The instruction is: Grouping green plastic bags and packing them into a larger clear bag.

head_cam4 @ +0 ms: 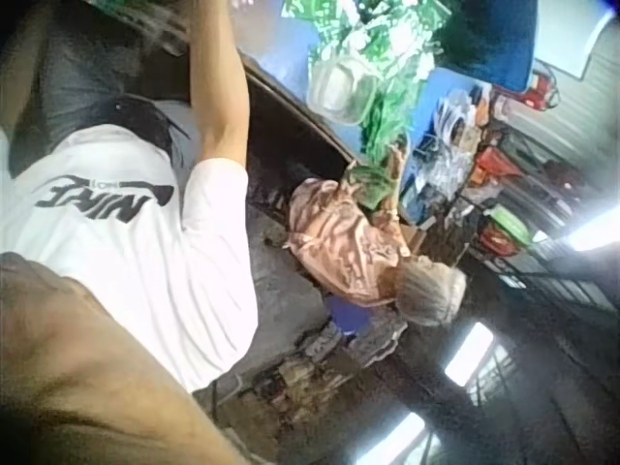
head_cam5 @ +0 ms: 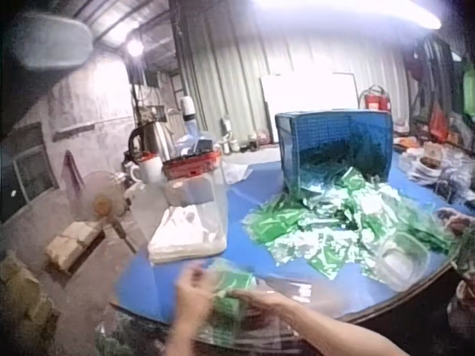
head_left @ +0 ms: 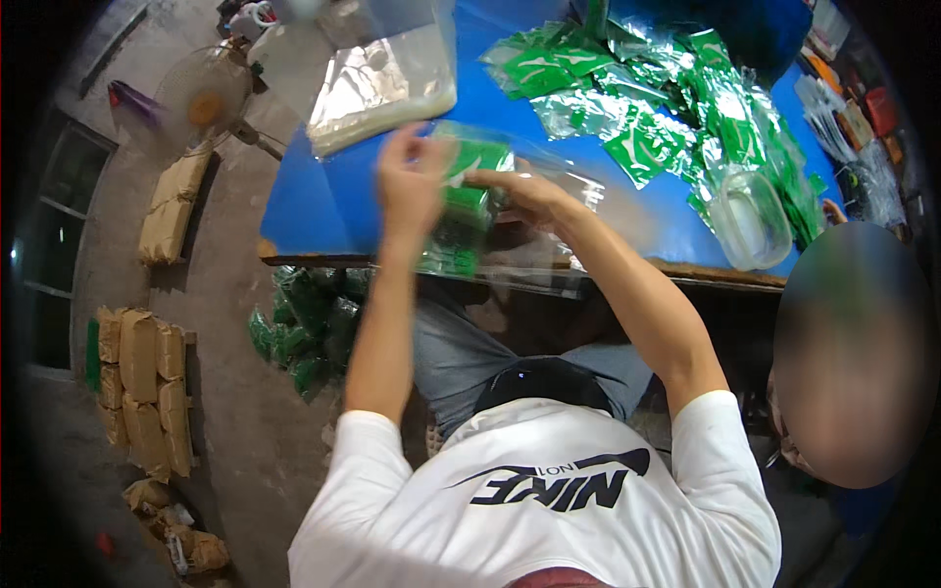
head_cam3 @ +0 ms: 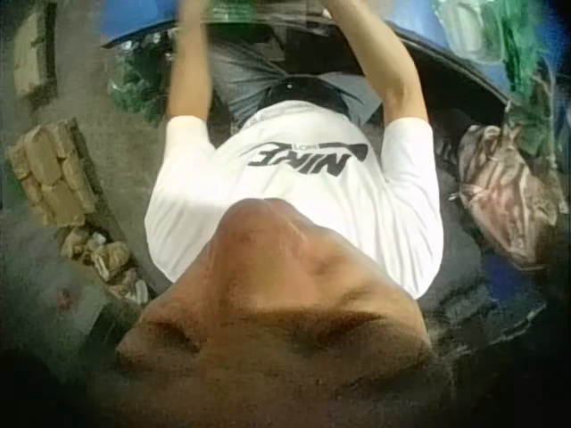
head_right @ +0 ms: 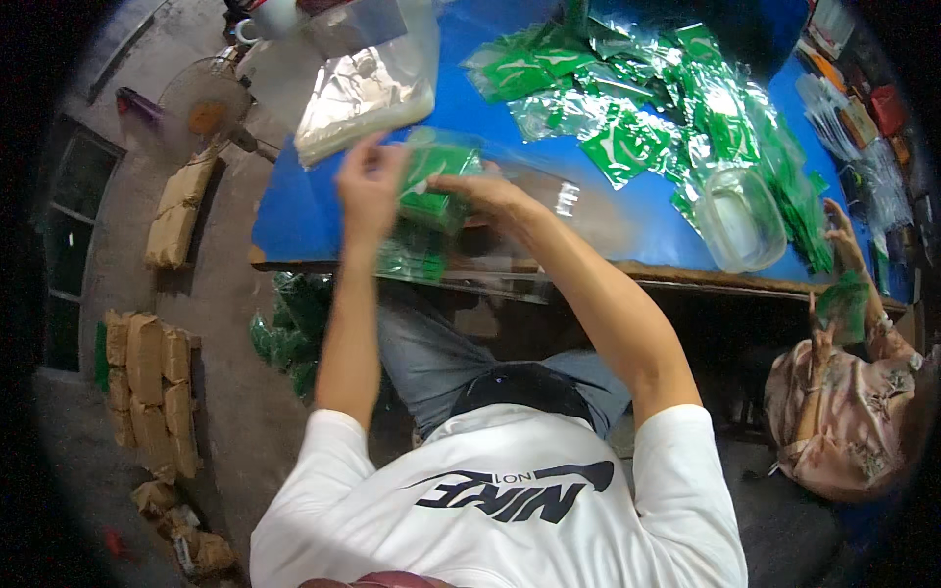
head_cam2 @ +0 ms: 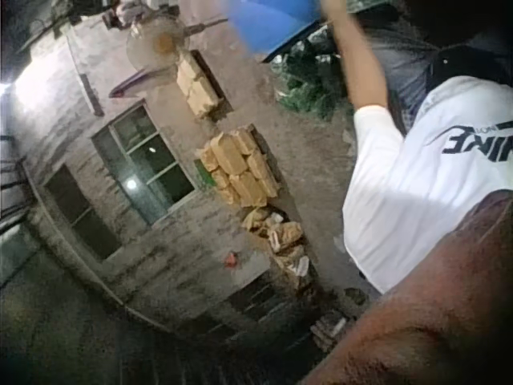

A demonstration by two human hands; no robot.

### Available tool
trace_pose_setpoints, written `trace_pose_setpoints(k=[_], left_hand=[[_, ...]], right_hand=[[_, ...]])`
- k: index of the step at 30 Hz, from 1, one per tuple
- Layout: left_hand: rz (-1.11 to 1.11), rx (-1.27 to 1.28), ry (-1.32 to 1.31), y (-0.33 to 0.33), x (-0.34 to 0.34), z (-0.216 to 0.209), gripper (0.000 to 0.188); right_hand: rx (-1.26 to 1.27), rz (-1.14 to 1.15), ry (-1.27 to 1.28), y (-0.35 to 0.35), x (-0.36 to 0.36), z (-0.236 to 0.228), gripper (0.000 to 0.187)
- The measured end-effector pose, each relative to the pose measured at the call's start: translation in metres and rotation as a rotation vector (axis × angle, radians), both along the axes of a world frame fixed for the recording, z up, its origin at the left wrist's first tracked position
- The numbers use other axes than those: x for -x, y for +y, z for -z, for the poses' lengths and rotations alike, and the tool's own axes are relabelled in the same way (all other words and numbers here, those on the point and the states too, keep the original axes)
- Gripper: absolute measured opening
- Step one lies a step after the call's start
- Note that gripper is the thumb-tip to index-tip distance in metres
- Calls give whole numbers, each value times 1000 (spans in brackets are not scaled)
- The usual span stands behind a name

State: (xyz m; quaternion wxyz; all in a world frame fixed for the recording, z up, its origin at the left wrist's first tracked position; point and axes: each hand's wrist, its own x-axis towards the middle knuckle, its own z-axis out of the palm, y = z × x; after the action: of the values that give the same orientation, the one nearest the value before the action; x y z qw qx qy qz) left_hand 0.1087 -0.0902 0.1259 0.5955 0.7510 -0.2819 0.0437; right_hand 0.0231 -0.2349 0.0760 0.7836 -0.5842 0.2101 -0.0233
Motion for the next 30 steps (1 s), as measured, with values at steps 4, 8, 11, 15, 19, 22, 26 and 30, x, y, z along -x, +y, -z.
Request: trace_pose_setpoints(k=[4,8,11,15,19,22,26,30], left_hand=[[183,157,677,59,-114,68,78],[572,265,883,45,-101,72,85],[583,210,840,48,-98,78,82],[624,297,794,42,-92,79,78],[668,385,886,42,-79,62,75],[598,316,837,54,-80,62,74],[630,97,712,56,-78,69,77],[621,129,813,65,-85,48,94]], right_hand=[[123,13,17,-3,-19,14,81],[471,182,382,1,-34,-1,93],[418,100,497,8,-26,-24,100],[489,24,-193,11,9,22,85],[553,219,-68,30,-3,27,84],[484,50,0,28,33,2,97],[391,101,-206,53,33,25,99],[662,88,-297,54,24,59,93]])
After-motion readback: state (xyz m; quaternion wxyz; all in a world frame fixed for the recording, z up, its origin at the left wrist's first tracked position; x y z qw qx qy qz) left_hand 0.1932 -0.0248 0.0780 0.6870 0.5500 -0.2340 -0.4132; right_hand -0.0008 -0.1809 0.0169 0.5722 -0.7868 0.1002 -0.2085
